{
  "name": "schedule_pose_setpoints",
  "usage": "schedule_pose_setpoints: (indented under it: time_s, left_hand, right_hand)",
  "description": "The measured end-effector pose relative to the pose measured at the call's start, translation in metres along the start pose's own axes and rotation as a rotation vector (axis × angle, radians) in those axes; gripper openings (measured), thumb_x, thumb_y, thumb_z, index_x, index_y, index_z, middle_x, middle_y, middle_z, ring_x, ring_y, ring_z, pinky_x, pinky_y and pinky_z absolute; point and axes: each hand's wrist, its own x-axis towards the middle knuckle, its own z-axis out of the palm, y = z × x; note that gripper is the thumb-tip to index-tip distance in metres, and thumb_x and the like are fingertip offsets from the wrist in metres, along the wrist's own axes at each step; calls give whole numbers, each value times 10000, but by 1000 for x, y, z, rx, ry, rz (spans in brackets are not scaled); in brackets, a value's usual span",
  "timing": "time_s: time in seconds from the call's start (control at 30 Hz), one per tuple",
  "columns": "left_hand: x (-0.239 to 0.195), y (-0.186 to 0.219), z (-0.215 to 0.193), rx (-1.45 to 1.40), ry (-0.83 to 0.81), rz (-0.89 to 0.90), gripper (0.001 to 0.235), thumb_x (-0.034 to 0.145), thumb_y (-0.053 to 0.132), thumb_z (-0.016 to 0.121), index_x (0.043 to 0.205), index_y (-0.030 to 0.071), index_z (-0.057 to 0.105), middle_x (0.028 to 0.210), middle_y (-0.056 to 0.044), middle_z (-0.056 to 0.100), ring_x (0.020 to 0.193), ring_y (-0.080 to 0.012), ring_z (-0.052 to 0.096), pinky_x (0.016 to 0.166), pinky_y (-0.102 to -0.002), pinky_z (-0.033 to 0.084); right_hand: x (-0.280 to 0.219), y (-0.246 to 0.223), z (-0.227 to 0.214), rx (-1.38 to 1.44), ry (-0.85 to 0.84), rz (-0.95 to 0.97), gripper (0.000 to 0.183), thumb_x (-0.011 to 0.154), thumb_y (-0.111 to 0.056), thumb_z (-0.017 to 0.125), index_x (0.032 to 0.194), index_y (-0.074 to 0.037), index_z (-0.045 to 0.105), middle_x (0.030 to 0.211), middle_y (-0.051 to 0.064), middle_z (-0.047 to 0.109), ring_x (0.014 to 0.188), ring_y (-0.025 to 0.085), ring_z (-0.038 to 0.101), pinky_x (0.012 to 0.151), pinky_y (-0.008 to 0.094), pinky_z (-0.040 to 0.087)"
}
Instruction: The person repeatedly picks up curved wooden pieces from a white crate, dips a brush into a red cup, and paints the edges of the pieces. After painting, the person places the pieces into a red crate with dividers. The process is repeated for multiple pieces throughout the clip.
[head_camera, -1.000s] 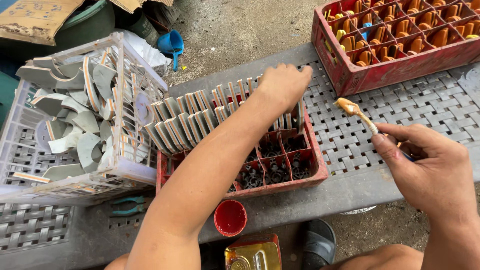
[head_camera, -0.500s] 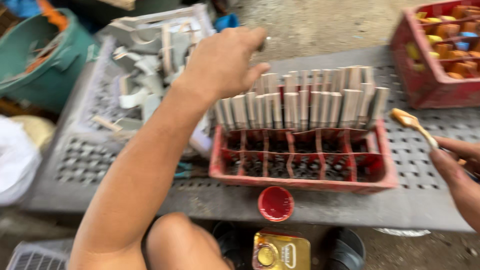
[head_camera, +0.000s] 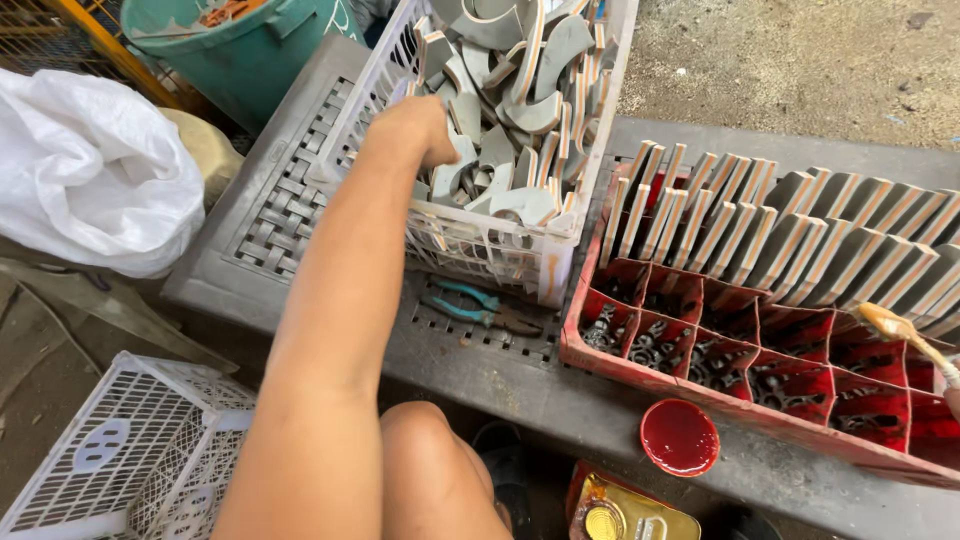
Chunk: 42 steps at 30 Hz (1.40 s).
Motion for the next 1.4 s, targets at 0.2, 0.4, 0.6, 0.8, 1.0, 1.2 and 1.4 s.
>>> schedule_pose_setpoints:
  time_s: [0.2, 0.4, 0.6, 0.8, 1.0, 1.2, 1.4]
  left_hand:
    - [9, 17, 28, 54, -171, -184, 543, 782, 413, 841, 1205, 90, 734, 1267, -159, 694, 1186, -335, 667, 965, -443, 540]
    - [14, 22, 18, -40, 190, -155, 636, 728, 433, 901, 1225, 93, 696, 1263, -151, 666, 1182, -321, 652, 937, -431, 545]
    - [-42, -1, -35, -508, 1131, 567, 247, 1081, 197, 703, 1216, 24, 588, 1031, -263, 743, 940, -457, 718, 810, -514, 575]
    - [-219, 8, 8, -1178, 848, 872, 363, 1096, 287, 570, 1287, 35, 393, 1111, -95, 578, 832, -182, 706, 707, -304, 630]
    - [-283, 57, 116, -653, -72, 468, 311, 756, 95, 741, 1027, 32, 605, 923, -251, 734, 942, -423, 714, 832, -498, 562]
    - [-287, 39, 161, -868, 650, 701, 440, 989, 114, 673, 1398, 67, 517, 1152, -227, 730, 1004, -399, 739, 789, -430, 614]
    - [-285, 32, 168, -521, 13, 300, 565, 935, 253, 684, 1418, 151, 408, 860, -194, 759, 823, -409, 747, 690, -477, 581]
  right_hand:
    - [-27, -84, -44, -69, -12, -18, 341, 1062, -205, 632, 1337, -25, 722, 838, 148, 694, 662, 203, 658, 640, 329, 553]
    - [-69, -137, -86, -90, 17, -35, 338, 1038, -199, 658, 1323, -36, 742, 852, 158, 700, 653, 216, 662, 635, 335, 556]
    - [-83, -181, -109, -168, -88, -108, 342, 956, -296, 732, 1248, -122, 773, 833, 64, 687, 567, 170, 617, 498, 329, 515]
    - [-100, -214, -109, -161, -312, -98, 361, 849, -334, 808, 1203, -267, 790, 793, 26, 702, 629, 196, 649, 584, 371, 536]
    - [-104, -209, -107, -305, -312, -178, 365, 850, -355, 751, 1212, -305, 776, 871, 0, 711, 731, 204, 699, 667, 363, 581]
    - [-118, -205, -84, -219, -409, -137, 298, 859, -398, 753, 1118, -251, 771, 972, 5, 759, 867, 301, 738, 760, 429, 597]
    - [-129, -220, -56, -182, -441, -204, 365, 844, -369, 721, 1196, -277, 739, 962, 27, 688, 791, 338, 706, 692, 464, 582]
